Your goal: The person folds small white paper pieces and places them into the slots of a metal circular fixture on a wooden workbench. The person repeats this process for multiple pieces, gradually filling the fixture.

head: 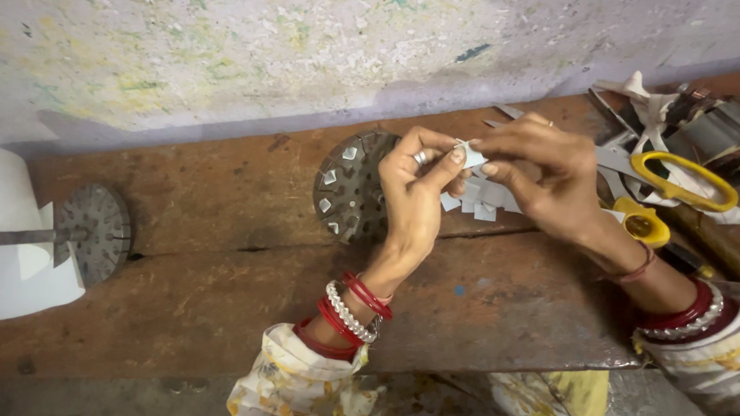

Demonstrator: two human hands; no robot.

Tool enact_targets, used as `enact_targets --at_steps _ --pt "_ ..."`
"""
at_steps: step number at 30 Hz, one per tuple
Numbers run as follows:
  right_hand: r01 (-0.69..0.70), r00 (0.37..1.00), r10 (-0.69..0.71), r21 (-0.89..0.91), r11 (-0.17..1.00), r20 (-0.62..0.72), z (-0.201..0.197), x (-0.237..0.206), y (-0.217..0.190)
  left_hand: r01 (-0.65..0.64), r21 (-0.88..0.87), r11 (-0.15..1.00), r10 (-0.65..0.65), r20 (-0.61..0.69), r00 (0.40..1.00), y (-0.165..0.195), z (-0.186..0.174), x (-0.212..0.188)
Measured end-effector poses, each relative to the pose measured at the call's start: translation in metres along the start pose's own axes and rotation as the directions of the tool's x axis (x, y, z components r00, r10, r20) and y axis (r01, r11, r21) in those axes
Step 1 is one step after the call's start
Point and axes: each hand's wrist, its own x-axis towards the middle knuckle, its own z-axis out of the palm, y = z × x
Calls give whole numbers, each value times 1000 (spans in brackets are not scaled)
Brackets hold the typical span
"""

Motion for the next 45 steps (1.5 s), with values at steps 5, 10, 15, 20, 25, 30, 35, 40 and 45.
enact_targets --at_steps 5,10,15,20,25,30,35,40,45 --pt "152 988 -157 -176 973 -11 -7 4 9 21 12 1000 -21 18 1000 0 -1 0" --pt "227 973 -232 -279 933 16 -11 2 6 25 3 1000 -25 19 999 -1 -2 2" --pt "226 973 -233 -245 943 4 -7 1 10 31 -25 999 -31 26 999 -2 -2 2" --pt "256 966 -254 -237 937 40 -6 0 16 33 -10 999 -33 41 999 -2 -2 3" --pt "290 957 -279 -238 927 80 -6 -3 17 81 -50 995 -79 33 996 -2 -3 3" --pt "282 958 -285 -217 935 19 -4 -4 22 77 -1 997 -77 45 996 4 1 2" --pt "136 985 -163 -348 927 -50 -7 0 25 -282 459 843 249 133 959 19 3 -3" --pt "-75 996 84 -263 962 23 -13 2 11 -520 650 554 410 331 850 25 6 -8" --pt "-243 964 240 6 970 118 -19 4 7 -526 661 535 414 337 846 20 5 -1"
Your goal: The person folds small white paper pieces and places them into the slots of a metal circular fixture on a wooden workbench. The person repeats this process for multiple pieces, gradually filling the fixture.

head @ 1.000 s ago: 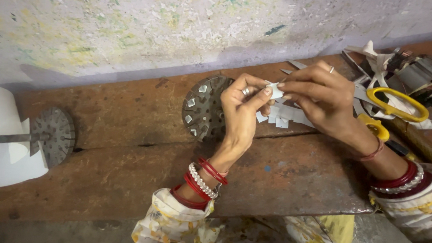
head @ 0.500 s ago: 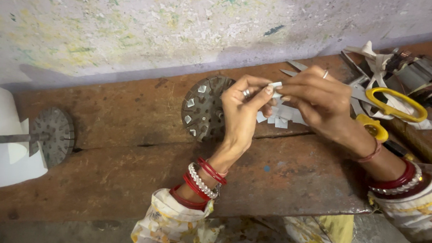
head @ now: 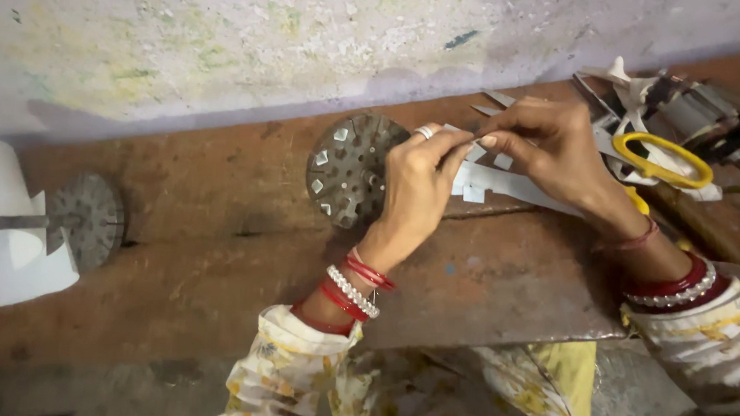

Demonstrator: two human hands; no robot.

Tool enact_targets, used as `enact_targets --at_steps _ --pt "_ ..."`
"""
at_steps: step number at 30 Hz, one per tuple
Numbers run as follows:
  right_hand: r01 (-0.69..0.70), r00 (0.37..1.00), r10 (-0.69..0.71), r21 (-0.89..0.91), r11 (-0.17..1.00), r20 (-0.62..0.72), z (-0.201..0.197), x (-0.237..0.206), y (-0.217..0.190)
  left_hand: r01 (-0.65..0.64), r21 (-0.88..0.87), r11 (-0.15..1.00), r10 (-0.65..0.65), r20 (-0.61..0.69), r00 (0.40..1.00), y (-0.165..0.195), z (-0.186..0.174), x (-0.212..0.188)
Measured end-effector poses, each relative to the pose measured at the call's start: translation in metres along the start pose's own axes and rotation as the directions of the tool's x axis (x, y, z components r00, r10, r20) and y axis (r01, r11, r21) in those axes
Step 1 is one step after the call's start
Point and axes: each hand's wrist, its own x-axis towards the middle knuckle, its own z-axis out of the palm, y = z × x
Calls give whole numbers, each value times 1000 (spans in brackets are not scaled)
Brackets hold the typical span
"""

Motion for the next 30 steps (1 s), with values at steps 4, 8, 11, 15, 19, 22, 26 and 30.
enact_targets --at_steps 4,8,11,15,19,22,26,30 --pt "-172 985 173 26 985 -25 -4 -1 9 173 -138 975 -163 82 983 -11 12 -2" --pt "-270 960 274 74 960 -53 -4 0 20 395 -361 845 -333 223 916 -33 28 -1" --pt "-307 947 316 134 942 -53 -3 0 24 418 -438 796 -351 229 908 -49 39 0" --pt "-354 932 359 91 931 -41 -2 2 25 451 -514 730 -397 218 891 -59 48 5" --pt "-232 973 232 8 973 -1 -9 4 25 416 -248 875 -397 125 909 -57 48 15" --pt "-106 994 105 -90 990 -9 -10 6 28 242 -63 968 -241 23 970 -51 47 20" --pt "-12 1000 5 -235 972 -31 -7 5 33 193 71 979 -194 6 981 -44 49 21" --pt "89 993 -110 -404 910 -30 -9 3 37 188 114 976 -187 -18 982 -44 56 22"
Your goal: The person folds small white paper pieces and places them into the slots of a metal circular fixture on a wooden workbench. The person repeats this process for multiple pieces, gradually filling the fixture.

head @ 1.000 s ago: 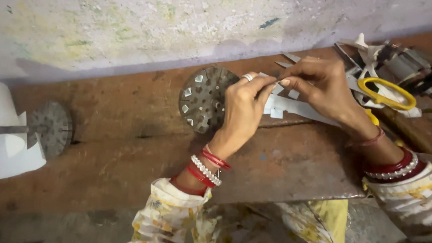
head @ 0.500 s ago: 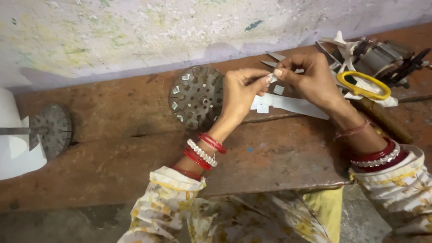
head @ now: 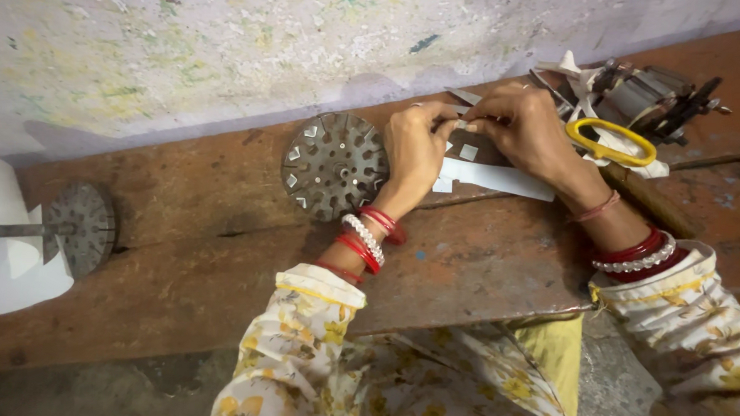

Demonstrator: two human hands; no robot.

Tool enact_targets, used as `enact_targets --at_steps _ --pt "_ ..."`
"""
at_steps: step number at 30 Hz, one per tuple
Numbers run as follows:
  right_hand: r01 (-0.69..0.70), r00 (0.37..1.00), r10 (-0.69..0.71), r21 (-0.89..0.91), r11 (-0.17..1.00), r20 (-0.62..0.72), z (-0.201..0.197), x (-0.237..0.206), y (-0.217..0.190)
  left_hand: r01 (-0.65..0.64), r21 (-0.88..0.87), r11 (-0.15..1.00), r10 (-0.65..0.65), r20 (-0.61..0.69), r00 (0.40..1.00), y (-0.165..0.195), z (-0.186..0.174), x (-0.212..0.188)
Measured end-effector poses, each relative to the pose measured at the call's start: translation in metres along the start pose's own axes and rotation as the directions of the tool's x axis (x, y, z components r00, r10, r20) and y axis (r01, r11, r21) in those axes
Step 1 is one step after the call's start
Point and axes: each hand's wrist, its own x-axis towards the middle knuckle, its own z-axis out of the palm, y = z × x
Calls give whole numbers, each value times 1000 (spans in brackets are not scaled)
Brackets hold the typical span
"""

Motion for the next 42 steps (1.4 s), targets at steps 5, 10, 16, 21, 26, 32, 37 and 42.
enact_targets --at_steps 5,10,16,21,26,32,37,42 --pt "107 994 -109 -198 974 2 -1 -3 4 -47 26 999 48 -16 999 -6 11 -1" --pt "172 985 -159 -465 868 66 7 -3 5 -36 79 996 37 -13 999 -14 17 -1" --pt "227 972 -218 -618 753 92 9 -3 1 -134 173 976 137 -4 991 -17 18 -1" --pt "140 988 -153 -348 927 -11 6 -7 0 -46 10 999 47 -35 998 -17 16 -7" --pt "75 996 -84 -319 945 -15 5 -10 1 37 -71 997 -39 -33 999 -14 16 -8" --pt "119 992 -129 -406 906 4 5 -9 -1 113 -101 988 -114 -6 993 -12 18 -8" --pt "192 978 -205 -574 796 43 9 -7 1 -21 -13 1000 20 -41 999 -18 20 -11" --pt "212 975 -203 -635 743 88 12 -8 1 -89 93 992 91 -21 996 -25 22 -9"
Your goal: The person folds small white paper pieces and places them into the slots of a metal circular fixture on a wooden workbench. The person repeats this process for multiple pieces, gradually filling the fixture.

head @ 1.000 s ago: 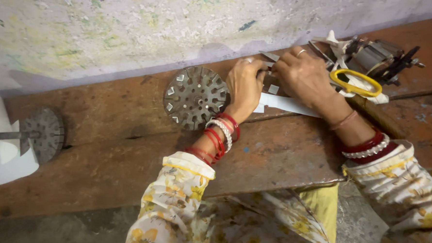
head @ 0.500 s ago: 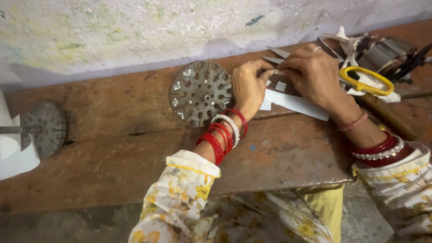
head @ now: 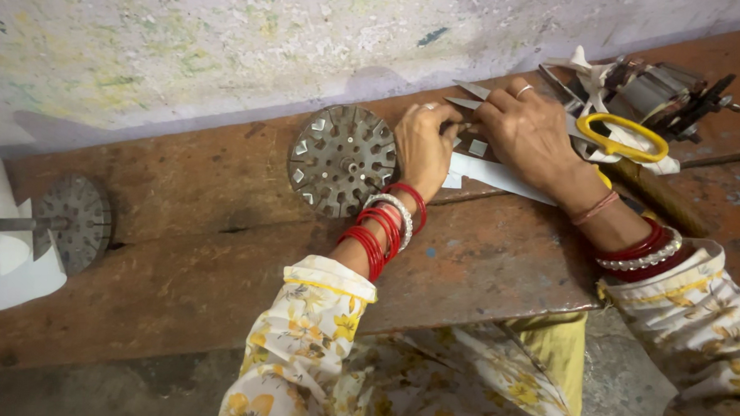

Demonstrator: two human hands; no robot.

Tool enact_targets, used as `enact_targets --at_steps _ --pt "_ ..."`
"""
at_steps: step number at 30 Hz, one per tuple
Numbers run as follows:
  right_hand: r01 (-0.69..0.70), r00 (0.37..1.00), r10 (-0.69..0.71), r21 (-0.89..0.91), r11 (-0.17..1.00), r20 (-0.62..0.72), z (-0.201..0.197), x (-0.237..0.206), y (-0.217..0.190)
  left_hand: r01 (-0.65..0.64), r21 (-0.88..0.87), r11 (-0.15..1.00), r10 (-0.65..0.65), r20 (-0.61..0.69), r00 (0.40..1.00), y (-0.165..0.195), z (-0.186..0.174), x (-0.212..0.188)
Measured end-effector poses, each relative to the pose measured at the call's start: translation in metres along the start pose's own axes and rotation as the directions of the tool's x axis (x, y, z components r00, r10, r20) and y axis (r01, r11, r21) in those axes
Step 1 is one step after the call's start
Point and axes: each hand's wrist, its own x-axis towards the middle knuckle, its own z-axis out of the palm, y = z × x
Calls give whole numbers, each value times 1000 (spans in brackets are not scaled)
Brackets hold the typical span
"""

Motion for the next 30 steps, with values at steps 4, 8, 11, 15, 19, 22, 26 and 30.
enact_targets --at_steps 4,8,11,15,19,22,26,30 --pt "-48 999 52 221 974 -10 -4 -1 1 22 -30 999 -23 -8 1000 -1 0 0" --pt "-64 998 66 254 965 0 -6 -2 2 35 -30 999 -35 -3 999 2 -2 1" --pt "-69 998 65 222 973 22 -3 -3 3 10 -27 1000 -10 -9 1000 5 -6 0" --pt "-48 998 39 163 986 52 1 -5 3 23 63 998 -26 56 998 9 -10 0" --pt "-29 996 20 100 995 92 2 -4 3 -14 150 989 -7 140 990 13 -13 -1" --pt "-31 992 20 93 995 123 1 -4 1 -54 205 977 16 180 984 15 -15 0" --pt "-53 985 35 103 993 168 -2 -2 -2 -78 221 972 39 179 983 16 -13 -1" --pt "-75 984 50 147 986 169 -5 1 -5 -83 216 973 43 182 982 15 -13 -1"
